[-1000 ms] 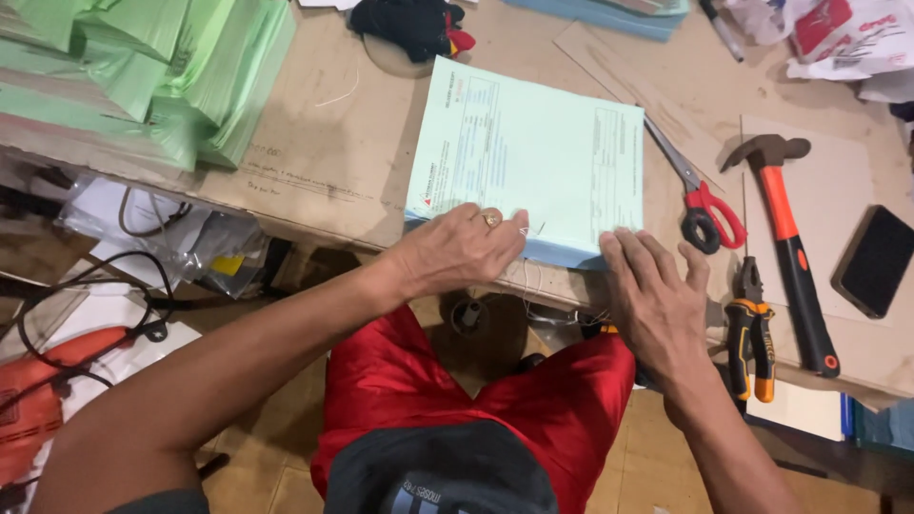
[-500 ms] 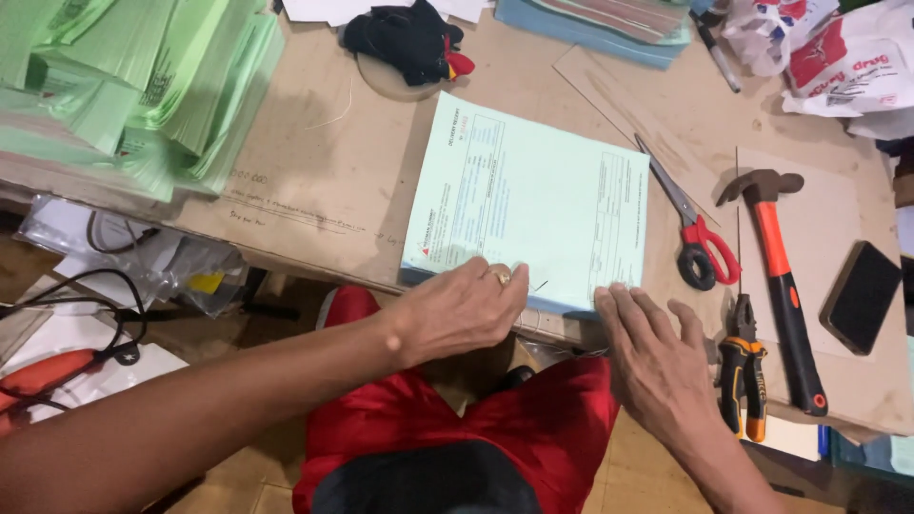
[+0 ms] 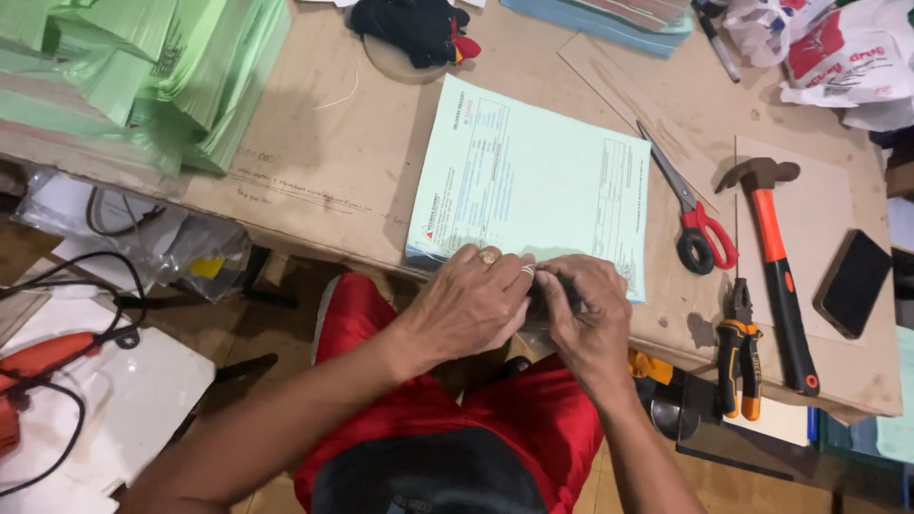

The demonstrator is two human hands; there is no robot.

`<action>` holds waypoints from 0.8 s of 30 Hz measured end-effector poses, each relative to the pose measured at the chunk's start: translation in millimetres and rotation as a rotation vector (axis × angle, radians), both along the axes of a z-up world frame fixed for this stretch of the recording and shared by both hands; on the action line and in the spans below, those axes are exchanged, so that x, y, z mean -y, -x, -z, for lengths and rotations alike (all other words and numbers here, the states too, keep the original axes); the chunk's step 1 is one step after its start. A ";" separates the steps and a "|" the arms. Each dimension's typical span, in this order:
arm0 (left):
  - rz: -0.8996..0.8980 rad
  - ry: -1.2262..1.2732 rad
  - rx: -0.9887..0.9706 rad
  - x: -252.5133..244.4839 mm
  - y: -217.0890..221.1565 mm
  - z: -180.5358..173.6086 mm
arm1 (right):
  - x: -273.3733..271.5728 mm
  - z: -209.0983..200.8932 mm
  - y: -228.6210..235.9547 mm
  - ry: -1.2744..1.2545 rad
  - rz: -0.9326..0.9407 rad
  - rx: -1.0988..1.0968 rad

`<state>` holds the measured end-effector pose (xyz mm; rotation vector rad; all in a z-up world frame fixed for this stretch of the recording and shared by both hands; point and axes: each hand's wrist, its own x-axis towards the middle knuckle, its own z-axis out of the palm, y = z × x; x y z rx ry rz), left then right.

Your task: The person sews a stack of light green papers together using a needle and thread. They pull the thread through the spine, tie knots, and use a hammer to secure the binding. The person also uses scissors to cut the thread and briefly interacts with a smartphone.

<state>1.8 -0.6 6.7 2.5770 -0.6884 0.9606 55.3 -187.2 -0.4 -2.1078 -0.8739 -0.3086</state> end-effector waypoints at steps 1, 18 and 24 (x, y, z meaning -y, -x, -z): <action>-0.035 0.050 0.077 4.0 -0.2 6.7 | -1.3 3.1 0.3 -0.025 0.005 -0.011; -0.001 0.092 0.112 7.7 -1.1 26.4 | -9.2 7.9 9.6 -0.072 0.038 0.037; -0.033 0.082 0.048 10.1 0.5 30.5 | -14.9 -63.9 9.1 -0.178 0.144 0.250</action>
